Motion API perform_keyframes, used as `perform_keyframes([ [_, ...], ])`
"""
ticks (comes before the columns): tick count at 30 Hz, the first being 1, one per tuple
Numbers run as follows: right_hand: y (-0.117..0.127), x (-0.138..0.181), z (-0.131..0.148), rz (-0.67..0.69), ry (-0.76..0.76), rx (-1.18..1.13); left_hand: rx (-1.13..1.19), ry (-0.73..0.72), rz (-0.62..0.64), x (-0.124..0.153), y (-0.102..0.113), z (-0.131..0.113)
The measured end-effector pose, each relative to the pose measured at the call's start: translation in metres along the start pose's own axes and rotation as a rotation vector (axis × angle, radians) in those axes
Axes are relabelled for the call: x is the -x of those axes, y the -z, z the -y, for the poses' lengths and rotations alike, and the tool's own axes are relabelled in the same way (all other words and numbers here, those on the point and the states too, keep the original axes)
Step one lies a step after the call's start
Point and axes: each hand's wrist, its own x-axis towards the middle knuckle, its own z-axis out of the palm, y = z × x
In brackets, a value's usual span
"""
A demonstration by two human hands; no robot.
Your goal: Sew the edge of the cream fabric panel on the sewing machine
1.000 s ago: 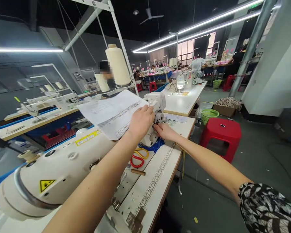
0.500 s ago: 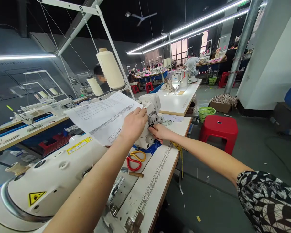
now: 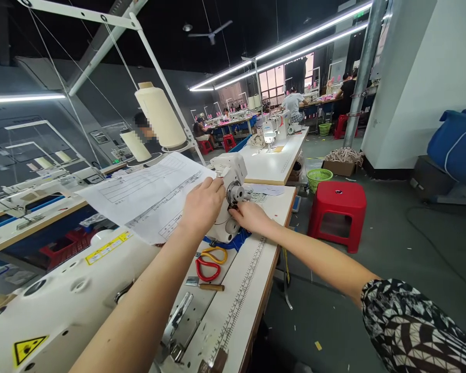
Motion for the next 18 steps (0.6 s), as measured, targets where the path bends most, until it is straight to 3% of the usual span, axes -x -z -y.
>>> perform_keyframes([
  [7,0.014,0.014,0.0,-0.203,0.075,0.196,0.03,0.008,0.014,-0.001,0.004,-0.001],
  [13,0.014,-0.005,-0.002,-0.443,0.419,0.219,0.001,0.008,0.017,-0.002,0.005,-0.001],
  [18,-0.001,-0.019,-0.007,-0.498,0.396,0.189,0.018,-0.004,-0.016,-0.001,0.004,-0.001],
])
